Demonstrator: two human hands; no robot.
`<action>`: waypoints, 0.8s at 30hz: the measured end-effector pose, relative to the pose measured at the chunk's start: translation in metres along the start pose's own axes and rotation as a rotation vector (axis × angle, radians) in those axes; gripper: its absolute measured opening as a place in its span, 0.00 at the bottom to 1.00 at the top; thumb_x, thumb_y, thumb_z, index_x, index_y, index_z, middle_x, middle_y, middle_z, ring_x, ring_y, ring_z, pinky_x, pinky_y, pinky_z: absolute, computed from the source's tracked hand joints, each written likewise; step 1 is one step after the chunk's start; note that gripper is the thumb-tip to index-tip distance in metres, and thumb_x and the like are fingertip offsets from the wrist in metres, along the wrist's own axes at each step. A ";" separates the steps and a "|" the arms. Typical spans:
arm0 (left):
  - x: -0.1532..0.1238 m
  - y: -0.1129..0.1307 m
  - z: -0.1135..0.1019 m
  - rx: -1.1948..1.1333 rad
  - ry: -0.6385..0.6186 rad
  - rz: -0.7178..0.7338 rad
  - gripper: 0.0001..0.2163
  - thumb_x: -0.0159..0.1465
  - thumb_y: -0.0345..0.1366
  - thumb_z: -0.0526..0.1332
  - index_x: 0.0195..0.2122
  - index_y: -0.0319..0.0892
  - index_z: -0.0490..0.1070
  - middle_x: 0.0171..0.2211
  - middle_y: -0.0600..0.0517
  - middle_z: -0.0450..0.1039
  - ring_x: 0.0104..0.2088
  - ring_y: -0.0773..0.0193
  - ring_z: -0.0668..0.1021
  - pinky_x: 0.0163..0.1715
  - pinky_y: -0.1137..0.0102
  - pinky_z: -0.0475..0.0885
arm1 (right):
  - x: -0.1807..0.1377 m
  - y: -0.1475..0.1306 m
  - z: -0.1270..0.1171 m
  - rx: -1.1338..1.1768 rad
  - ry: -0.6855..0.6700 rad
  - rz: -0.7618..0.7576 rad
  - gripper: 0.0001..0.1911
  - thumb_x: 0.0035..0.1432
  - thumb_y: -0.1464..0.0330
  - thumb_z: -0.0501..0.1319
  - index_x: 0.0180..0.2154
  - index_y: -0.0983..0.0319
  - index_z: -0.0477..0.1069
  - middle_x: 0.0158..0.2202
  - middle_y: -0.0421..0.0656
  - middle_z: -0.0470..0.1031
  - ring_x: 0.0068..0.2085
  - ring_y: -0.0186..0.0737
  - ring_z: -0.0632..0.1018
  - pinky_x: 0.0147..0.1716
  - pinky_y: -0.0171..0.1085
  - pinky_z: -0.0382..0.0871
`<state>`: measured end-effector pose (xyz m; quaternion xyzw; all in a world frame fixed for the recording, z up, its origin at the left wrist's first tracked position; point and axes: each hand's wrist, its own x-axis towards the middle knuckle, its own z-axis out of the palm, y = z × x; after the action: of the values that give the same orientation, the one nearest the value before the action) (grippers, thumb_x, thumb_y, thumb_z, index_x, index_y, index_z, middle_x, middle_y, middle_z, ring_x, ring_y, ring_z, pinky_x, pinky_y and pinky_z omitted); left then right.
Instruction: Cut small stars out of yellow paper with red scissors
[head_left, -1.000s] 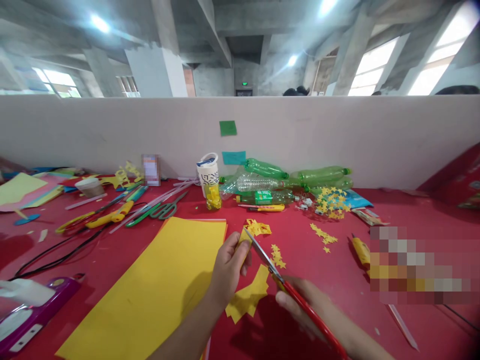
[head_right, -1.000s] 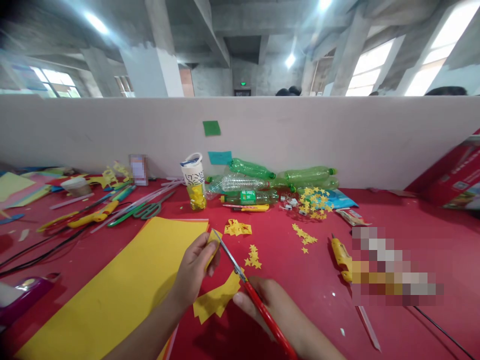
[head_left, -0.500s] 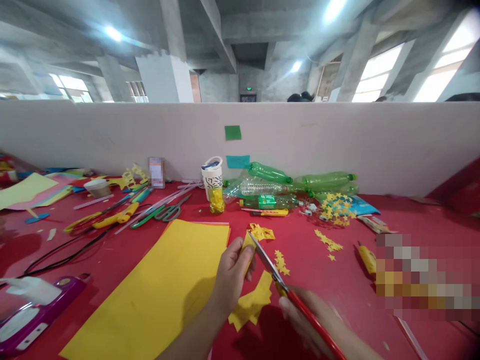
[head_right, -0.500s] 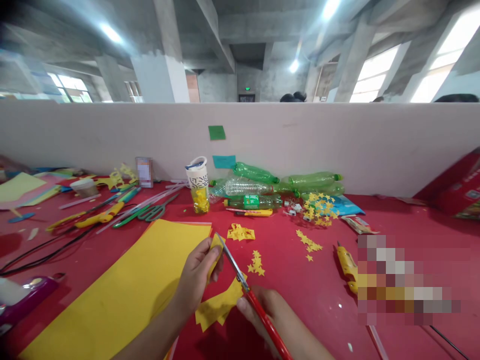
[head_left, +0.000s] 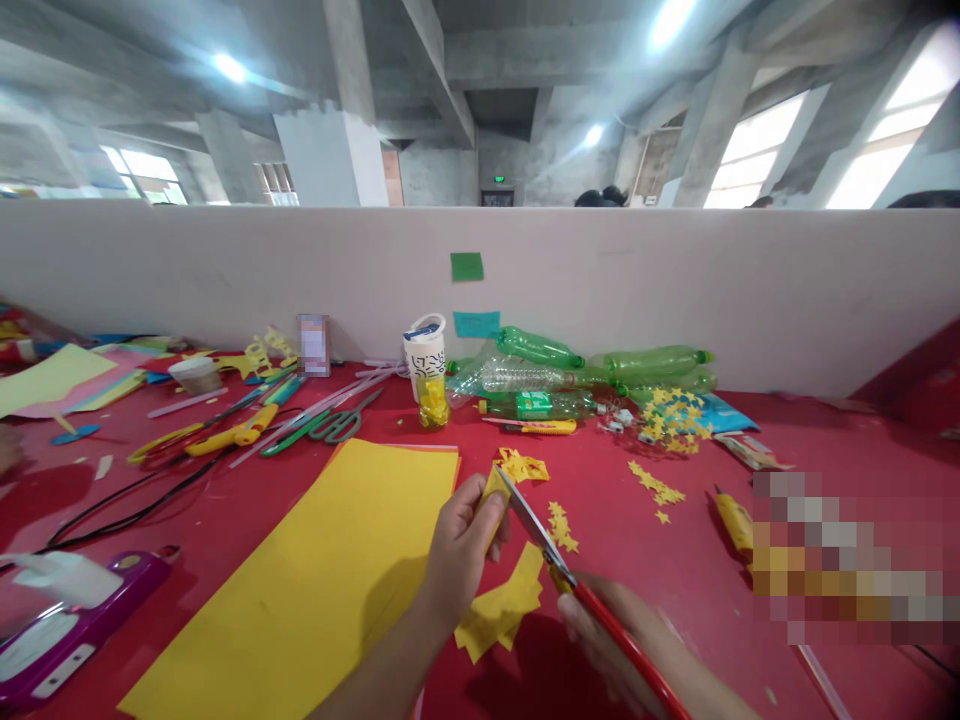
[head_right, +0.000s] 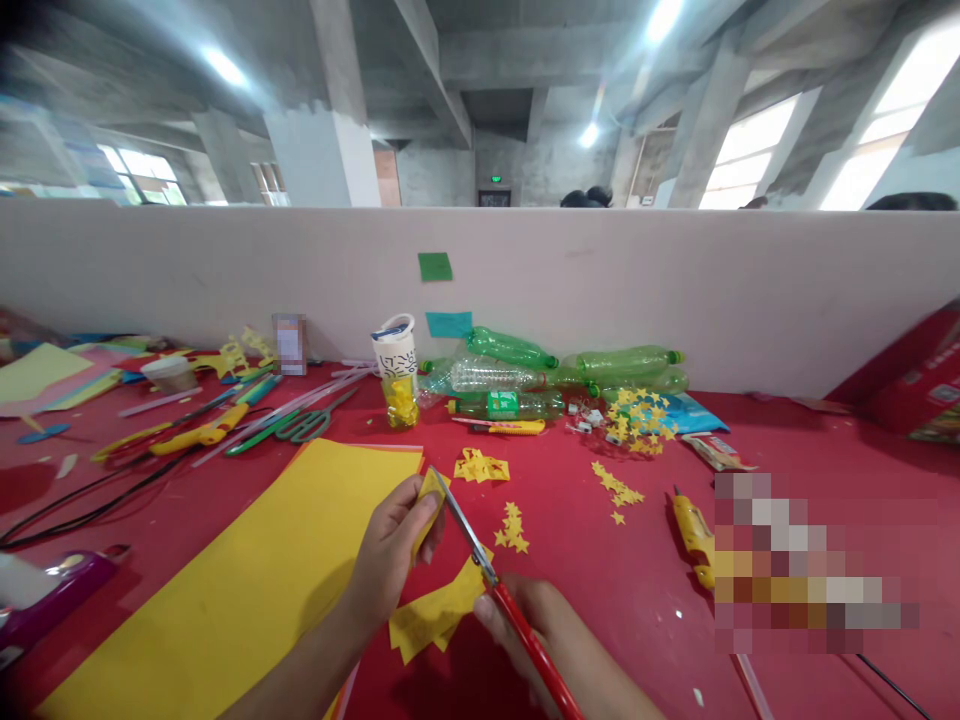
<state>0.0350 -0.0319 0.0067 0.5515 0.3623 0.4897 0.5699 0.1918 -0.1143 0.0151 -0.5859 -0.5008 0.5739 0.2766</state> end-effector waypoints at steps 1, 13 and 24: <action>0.000 0.000 0.000 0.000 -0.006 -0.002 0.12 0.62 0.39 0.53 0.23 0.42 0.57 0.17 0.59 0.60 0.16 0.73 0.62 0.18 0.76 0.58 | 0.001 0.002 0.001 -0.001 0.008 0.007 0.28 0.47 0.42 0.55 0.25 0.61 0.57 0.18 0.33 0.56 0.18 0.25 0.59 0.15 0.27 0.49; 0.000 0.000 0.000 -0.013 -0.008 -0.009 0.12 0.62 0.38 0.53 0.23 0.42 0.57 0.17 0.59 0.61 0.15 0.74 0.62 0.17 0.76 0.57 | 0.008 0.014 0.002 -0.033 0.037 -0.002 0.27 0.49 0.42 0.53 0.25 0.60 0.57 0.15 0.31 0.52 0.14 0.25 0.56 0.12 0.27 0.47; 0.001 -0.004 -0.003 -0.020 -0.035 -0.014 0.12 0.63 0.39 0.53 0.24 0.41 0.58 0.18 0.59 0.61 0.16 0.74 0.63 0.18 0.76 0.58 | 0.004 0.024 -0.002 0.069 0.110 -0.022 0.28 0.48 0.45 0.57 0.34 0.64 0.69 0.22 0.38 0.65 0.22 0.32 0.66 0.19 0.30 0.59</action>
<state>0.0330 -0.0293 0.0025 0.5516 0.3513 0.4797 0.5849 0.1995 -0.1179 -0.0074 -0.6012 -0.4712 0.5546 0.3300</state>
